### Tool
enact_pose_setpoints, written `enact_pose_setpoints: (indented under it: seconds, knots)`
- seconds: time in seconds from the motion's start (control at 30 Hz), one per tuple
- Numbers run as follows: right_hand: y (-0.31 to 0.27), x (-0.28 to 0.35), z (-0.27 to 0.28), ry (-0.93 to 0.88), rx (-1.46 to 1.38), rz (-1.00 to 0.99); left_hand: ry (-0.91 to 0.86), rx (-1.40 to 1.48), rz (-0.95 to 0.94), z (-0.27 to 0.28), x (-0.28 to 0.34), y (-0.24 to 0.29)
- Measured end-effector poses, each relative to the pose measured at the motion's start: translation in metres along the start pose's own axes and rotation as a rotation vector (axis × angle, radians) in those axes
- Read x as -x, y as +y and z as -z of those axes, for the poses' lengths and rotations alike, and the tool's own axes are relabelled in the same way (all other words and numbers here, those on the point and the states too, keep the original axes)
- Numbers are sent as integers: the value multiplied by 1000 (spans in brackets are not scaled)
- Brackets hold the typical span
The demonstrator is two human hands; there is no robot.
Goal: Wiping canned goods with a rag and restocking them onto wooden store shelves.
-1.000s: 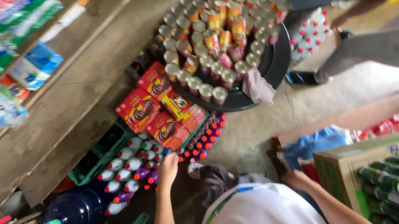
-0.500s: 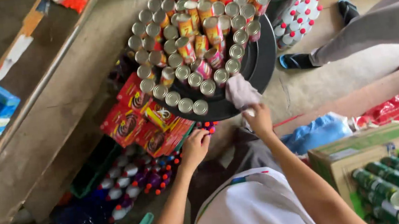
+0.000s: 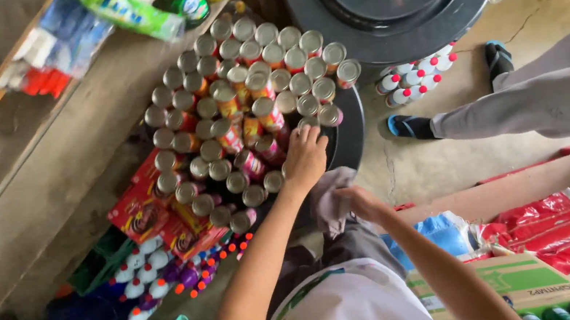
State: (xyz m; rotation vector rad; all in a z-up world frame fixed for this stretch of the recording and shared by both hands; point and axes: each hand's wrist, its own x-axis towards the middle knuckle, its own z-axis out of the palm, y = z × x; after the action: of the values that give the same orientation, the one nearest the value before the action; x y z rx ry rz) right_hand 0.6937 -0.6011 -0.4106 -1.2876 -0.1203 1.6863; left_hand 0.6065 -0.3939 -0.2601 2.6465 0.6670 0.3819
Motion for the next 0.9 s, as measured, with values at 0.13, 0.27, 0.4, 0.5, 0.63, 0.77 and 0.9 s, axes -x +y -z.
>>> enact_pose_setpoints:
  seconds: [0.13,0.27,0.4,0.5,0.63,0.77,0.9]
  knots:
    - [-29,72,48,103,24,-82,109,-371,-179,-57,-52,-5]
    - [59,83,144,-373,-558,61,51,-467,-190,-100,-73,-20]
    - [-71,143,38,-209,-731,236,-57,-715,-200,-108,-76,-26]
    - [-90,144,21,-135,-864,339,-183,-686,-227,-103,-75,-28]
    - [-55,118,48,53,-780,369,-15,-445,-364,-70,-69,-19]
    - [-97,146,40,96,-736,372,-78,-197,-245,7,-58,8]
    - [-160,191,-18,109,-589,632,-8,398,-88,73,-22,26]
